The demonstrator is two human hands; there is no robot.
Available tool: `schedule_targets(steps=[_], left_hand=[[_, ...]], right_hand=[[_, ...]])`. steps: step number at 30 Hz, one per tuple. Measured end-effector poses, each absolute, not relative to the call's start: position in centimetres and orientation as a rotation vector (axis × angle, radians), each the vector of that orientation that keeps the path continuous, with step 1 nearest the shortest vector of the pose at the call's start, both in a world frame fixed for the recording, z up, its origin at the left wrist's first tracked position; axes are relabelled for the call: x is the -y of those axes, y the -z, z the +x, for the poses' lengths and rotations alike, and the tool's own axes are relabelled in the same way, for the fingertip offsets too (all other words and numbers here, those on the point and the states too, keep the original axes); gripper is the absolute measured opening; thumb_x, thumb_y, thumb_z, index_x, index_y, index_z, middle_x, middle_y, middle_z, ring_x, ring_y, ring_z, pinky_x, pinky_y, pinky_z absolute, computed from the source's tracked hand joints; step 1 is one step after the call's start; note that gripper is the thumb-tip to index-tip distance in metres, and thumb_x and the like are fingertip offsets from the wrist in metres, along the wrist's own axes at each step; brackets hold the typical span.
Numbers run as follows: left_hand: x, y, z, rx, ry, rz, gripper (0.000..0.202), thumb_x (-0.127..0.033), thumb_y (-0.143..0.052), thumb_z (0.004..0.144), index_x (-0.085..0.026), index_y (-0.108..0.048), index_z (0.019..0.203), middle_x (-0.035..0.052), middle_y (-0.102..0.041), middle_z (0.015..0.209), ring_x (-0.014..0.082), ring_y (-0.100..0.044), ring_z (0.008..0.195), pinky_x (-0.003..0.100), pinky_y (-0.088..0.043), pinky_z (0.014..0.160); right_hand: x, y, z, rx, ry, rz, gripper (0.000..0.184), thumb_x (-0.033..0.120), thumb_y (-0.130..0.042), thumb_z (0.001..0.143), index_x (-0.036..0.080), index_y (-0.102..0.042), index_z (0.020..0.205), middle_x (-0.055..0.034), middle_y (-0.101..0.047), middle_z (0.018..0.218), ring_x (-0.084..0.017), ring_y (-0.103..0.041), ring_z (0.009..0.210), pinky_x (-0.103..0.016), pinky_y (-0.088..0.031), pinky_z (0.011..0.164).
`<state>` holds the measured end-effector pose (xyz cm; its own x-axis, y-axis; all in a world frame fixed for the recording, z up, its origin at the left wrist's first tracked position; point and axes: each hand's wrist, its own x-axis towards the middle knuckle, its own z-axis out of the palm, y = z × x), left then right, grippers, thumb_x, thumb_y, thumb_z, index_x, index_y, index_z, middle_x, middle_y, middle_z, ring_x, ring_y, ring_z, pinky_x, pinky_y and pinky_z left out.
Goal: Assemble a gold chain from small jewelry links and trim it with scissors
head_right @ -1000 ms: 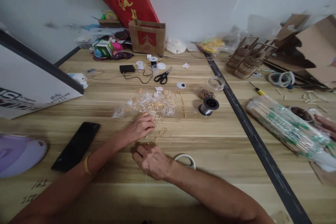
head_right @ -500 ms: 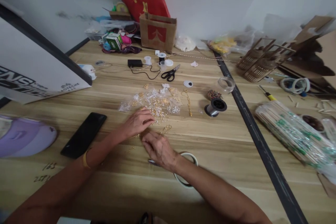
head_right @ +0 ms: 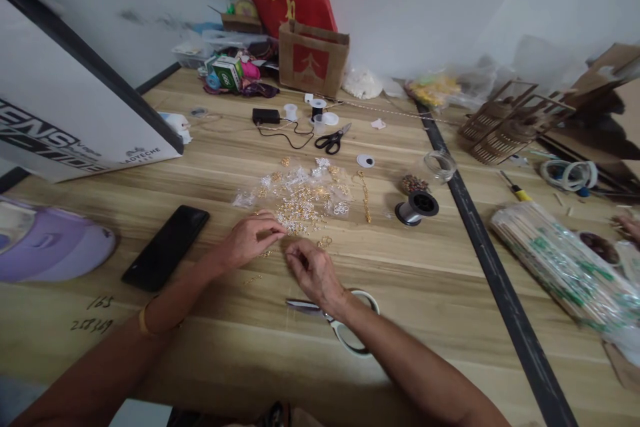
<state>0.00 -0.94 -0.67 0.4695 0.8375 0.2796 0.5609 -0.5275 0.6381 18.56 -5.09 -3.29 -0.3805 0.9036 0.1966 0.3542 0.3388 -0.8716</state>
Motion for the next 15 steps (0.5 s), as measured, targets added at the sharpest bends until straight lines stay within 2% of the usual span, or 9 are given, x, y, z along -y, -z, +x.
schedule_targets(steps=[15], left_hand=[[1.0,2.1,-0.7,-1.110,-0.869,2.197,0.010,-0.017,-0.057,0.081,-0.015,-0.067,0.079,0.0040,-0.067,0.073,0.0156,-0.058,0.072,0.032,-0.044,0.077]], right_hand=[[4.3,3.2,18.5,1.707,-1.201,-1.184,0.015,0.029,-0.053,0.082,0.015,-0.056,0.078,0.0030,-0.049,0.061,-0.009,-0.043,0.052,-0.019,-0.033,0.048]])
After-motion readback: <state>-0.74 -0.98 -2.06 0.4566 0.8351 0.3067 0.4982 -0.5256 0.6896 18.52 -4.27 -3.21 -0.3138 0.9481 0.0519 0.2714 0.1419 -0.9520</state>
